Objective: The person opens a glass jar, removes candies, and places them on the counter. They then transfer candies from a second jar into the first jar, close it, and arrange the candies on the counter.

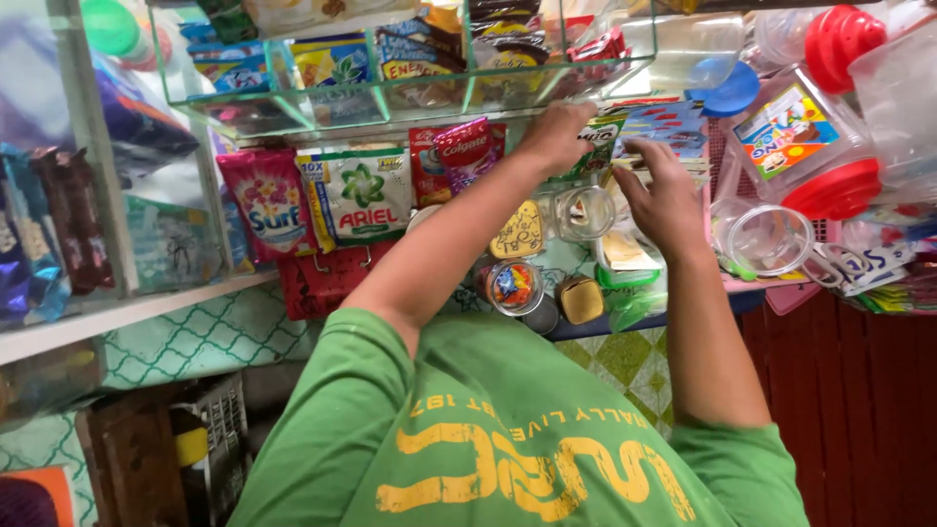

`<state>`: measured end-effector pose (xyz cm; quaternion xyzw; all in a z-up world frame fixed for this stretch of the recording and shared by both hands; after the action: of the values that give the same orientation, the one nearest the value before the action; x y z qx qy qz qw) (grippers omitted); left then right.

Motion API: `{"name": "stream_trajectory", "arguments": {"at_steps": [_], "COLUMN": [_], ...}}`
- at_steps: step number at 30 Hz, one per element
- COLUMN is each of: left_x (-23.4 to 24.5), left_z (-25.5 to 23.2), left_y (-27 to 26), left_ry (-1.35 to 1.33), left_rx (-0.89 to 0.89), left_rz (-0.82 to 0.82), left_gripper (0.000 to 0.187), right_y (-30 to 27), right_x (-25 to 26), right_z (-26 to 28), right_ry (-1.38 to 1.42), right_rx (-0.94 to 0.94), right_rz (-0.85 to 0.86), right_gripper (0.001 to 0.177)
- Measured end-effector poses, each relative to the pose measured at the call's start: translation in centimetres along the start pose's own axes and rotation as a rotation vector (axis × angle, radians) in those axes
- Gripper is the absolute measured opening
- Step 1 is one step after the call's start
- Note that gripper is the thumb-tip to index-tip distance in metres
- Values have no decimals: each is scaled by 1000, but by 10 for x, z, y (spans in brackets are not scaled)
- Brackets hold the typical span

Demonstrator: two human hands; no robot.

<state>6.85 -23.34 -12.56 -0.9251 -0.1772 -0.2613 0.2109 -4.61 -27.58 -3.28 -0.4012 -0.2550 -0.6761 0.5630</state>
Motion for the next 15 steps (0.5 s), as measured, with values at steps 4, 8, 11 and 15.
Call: {"name": "stream_trajectory", "arguments": {"at_steps": [4,8,11,15], "left_x": [-39,-42,6,-20], "left_z": [40,26,-36,-33], "left_y": [52,36,-20,-19], "left_ry": [-43,125,564,436], "left_rx": [-12,-22,-195,-258], "left_rz": [35,35,-161,-126], "left_gripper": [46,42,24,25], "right_y": [41,61,65,74], "right_x": [-39,-81,-90,-102], "right_z": [-50,-95,-112,-139], "right_ry": [123,-44,-59,-152], "right_rx": [-222,-339,-350,-357], "right_rz": [183,311,275,286], "right_gripper": [56,48,41,41]}}
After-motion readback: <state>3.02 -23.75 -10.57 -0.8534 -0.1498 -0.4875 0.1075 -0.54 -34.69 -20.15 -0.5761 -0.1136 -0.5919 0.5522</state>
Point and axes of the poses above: each hand's wrist, its own y-axis towards the middle knuckle, its own x-axis out of the back of the hand, z = x × y, the point moved 8 cm from there along y, towards the middle knuckle, and after that the axes turned 10 degrees about z, right-handed, at the moved point
